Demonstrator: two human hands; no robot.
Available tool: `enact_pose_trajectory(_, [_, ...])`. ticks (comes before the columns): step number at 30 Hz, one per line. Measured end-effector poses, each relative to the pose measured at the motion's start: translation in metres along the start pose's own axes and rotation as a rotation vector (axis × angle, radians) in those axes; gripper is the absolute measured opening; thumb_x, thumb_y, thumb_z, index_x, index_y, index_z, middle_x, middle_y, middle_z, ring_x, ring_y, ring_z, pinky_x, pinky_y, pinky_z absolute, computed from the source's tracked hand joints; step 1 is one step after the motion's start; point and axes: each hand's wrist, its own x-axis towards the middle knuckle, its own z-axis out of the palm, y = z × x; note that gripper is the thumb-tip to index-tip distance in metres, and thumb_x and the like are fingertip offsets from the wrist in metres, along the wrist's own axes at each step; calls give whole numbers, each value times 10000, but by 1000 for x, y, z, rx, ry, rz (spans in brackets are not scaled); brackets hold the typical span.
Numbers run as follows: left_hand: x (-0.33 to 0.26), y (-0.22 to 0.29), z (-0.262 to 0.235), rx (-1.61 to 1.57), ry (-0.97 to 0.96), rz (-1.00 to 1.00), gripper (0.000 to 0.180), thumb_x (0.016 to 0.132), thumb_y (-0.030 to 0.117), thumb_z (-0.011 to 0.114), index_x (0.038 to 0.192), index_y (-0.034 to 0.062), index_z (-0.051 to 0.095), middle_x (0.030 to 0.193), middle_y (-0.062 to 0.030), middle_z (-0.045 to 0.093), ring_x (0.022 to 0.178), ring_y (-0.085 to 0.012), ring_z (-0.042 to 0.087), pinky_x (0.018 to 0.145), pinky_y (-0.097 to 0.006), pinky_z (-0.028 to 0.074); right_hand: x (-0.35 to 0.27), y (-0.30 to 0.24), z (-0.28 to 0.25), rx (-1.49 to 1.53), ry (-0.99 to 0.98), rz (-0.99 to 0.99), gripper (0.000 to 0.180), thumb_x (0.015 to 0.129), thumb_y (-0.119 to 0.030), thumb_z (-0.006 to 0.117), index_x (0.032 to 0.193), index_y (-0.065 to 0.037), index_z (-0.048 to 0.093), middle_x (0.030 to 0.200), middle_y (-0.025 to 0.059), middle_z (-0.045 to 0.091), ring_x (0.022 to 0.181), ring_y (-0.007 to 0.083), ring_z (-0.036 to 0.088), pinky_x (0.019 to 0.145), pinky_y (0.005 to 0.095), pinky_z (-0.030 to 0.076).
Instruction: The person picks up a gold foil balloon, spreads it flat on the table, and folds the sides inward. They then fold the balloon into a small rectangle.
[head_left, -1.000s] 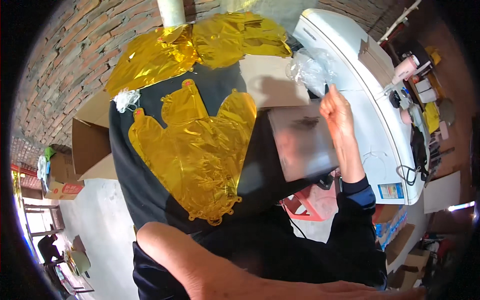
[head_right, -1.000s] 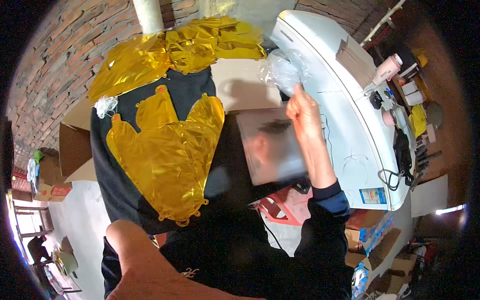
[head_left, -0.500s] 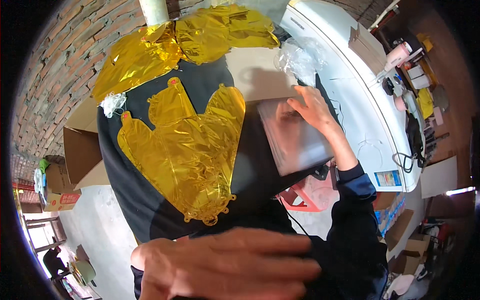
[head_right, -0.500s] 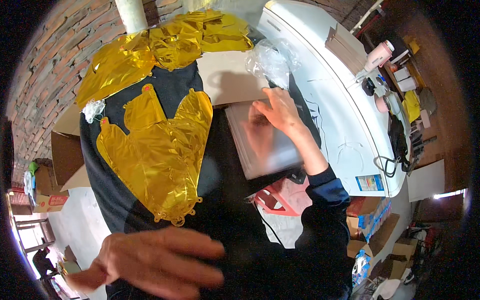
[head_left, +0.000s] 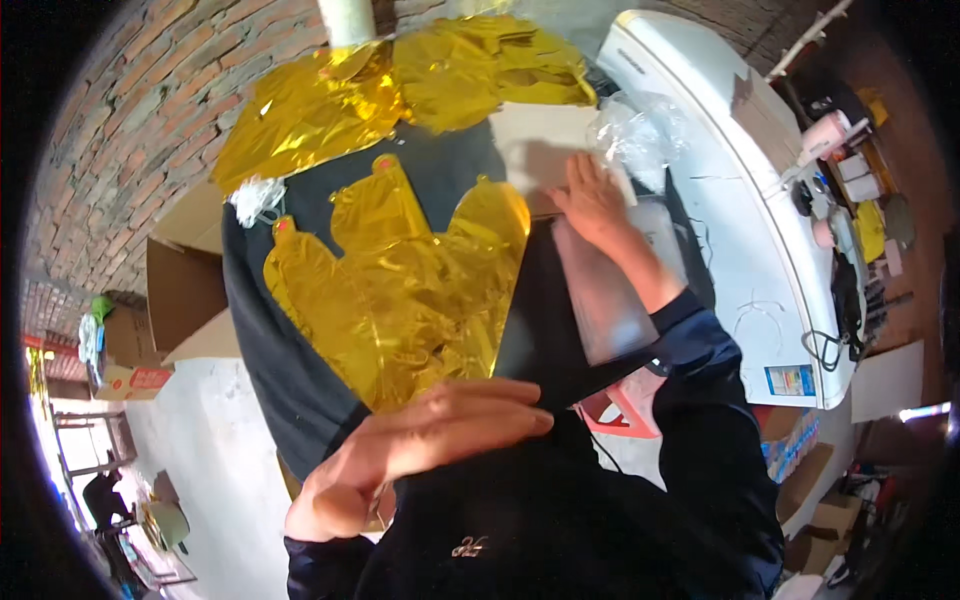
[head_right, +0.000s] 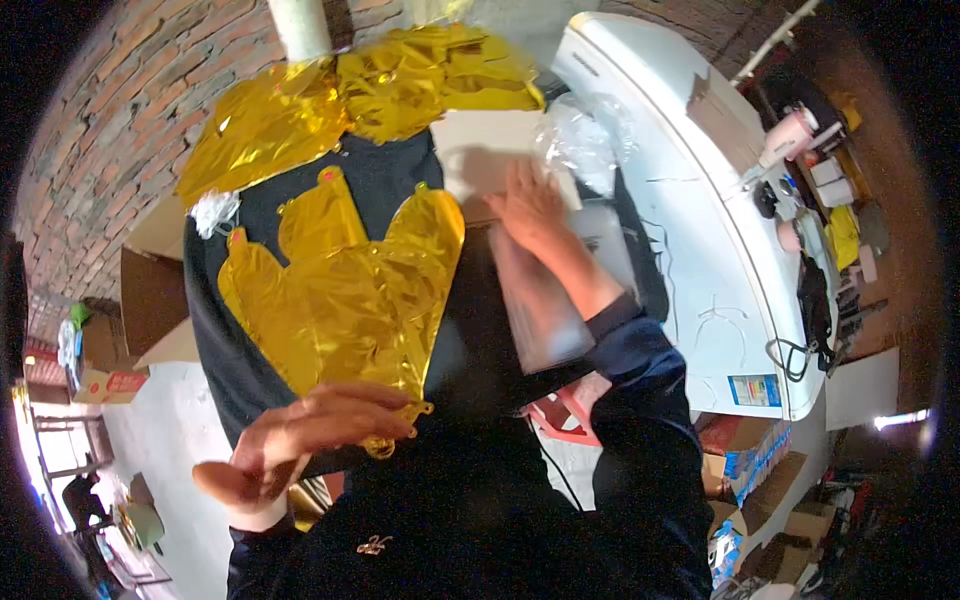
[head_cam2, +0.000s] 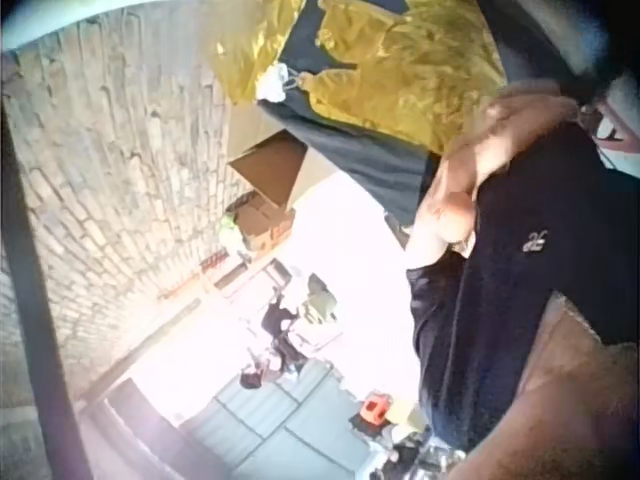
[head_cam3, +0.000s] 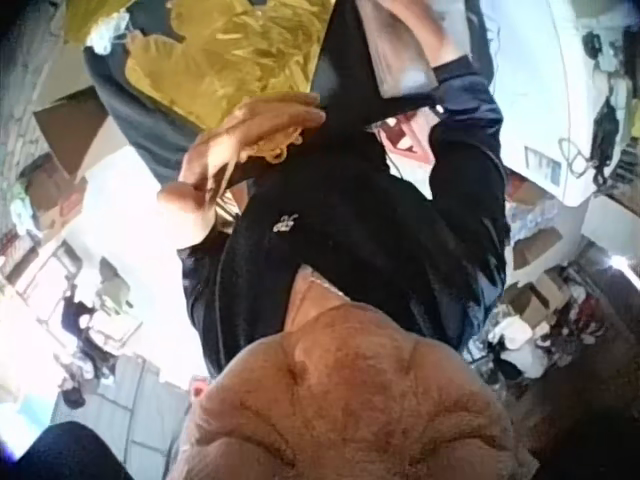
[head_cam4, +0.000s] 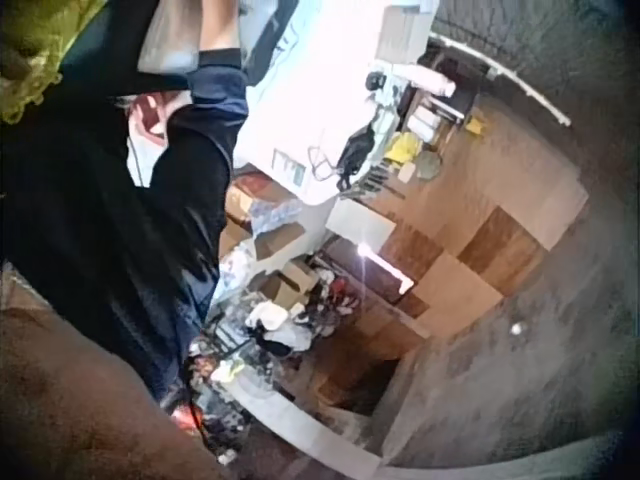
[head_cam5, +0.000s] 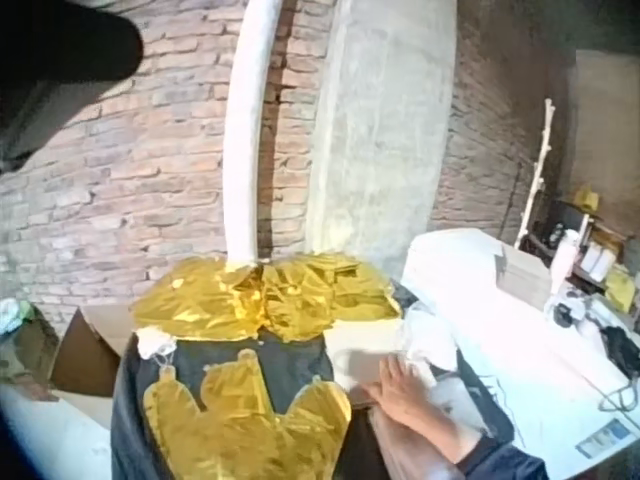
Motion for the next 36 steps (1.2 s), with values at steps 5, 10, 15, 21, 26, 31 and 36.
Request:
enact_pose_trajectory(5, [-16, -2, -4, -48, 201, -105, 1234, 938, 876, 5, 1308, -101, 662, 1245, -333, 686, 1264, -500, 595, 1145, -580, 381, 6, 6, 9, -26, 97, -49, 694, 997, -474, 634, 1488, -8, 482, 1589, 225, 451, 1443, 431, 459, 1156, 566, 393])
enact_pose_trajectory(10, [-25, 2, -31, 48, 178, -250, 1096, 983, 854, 161, 1409, -54, 604, 1333, -287, 653, 1319, -424, 577, 1203, -554, 331, 7, 19, 11, 72, 300, -162, 511, 912, -357, 757, 1230, 15, 611, 1286, 212, 637, 1221, 412, 597, 1000, 477, 511])
enact_pose_trajectory(15, [-48, -8, -54, -10, 228, -261, 1041, 995, 816, 342, 1441, -99, 560, 1426, -231, 621, 1382, -314, 539, 1154, -432, 384, 8, 13, 8, 133, 370, -258, 401, 862, -275, 809, 1088, 16, 651, 1153, 175, 666, 1106, 384, 629, 922, 479, 520])
enact_pose_trajectory(21, [-43, -31, -69, 729, 297, -297, 422, 1001, 236, 663, 1337, -19, 653, 1330, -169, 672, 1259, -308, 611, 1072, -401, 469, 1, -4, -15, 248, 313, -250, 236, 875, -171, 791, 994, -47, 629, 1008, 122, 691, 1022, 365, 651, 852, 481, 521])
enact_pose_trajectory(26, [-48, -79, -71, 1191, 171, -170, 413, 925, 134, 756, 1302, -10, 668, 1337, -205, 642, 1302, -383, 580, 1112, -449, 452, -27, -35, -11, 436, 378, -185, 196, 919, -149, 767, 970, -60, 600, 869, 119, 706, 813, 358, 692, 735, 489, 538])
enact_pose_trajectory(31, [-36, -100, -90, 1248, 135, -139, 452, 912, 128, 764, 1329, -3, 650, 1396, -198, 592, 1320, -387, 557, 1101, -459, 458, -51, -55, -21, 315, 133, -49, 300, 953, -346, 751, 963, -79, 615, 824, 122, 727, 738, 353, 712, 683, 499, 535])
enact_pose_trajectory(36, [-14, -122, -126, 1335, 146, -135, 510, 996, 236, 697, 1445, 33, 566, 1551, -192, 491, 1473, -393, 434, 1182, -477, 386, -48, -64, -23, 284, 93, -16, 343, 945, -401, 747, 956, -84, 618, 809, 127, 728, 792, 373, 713, 713, 510, 531])
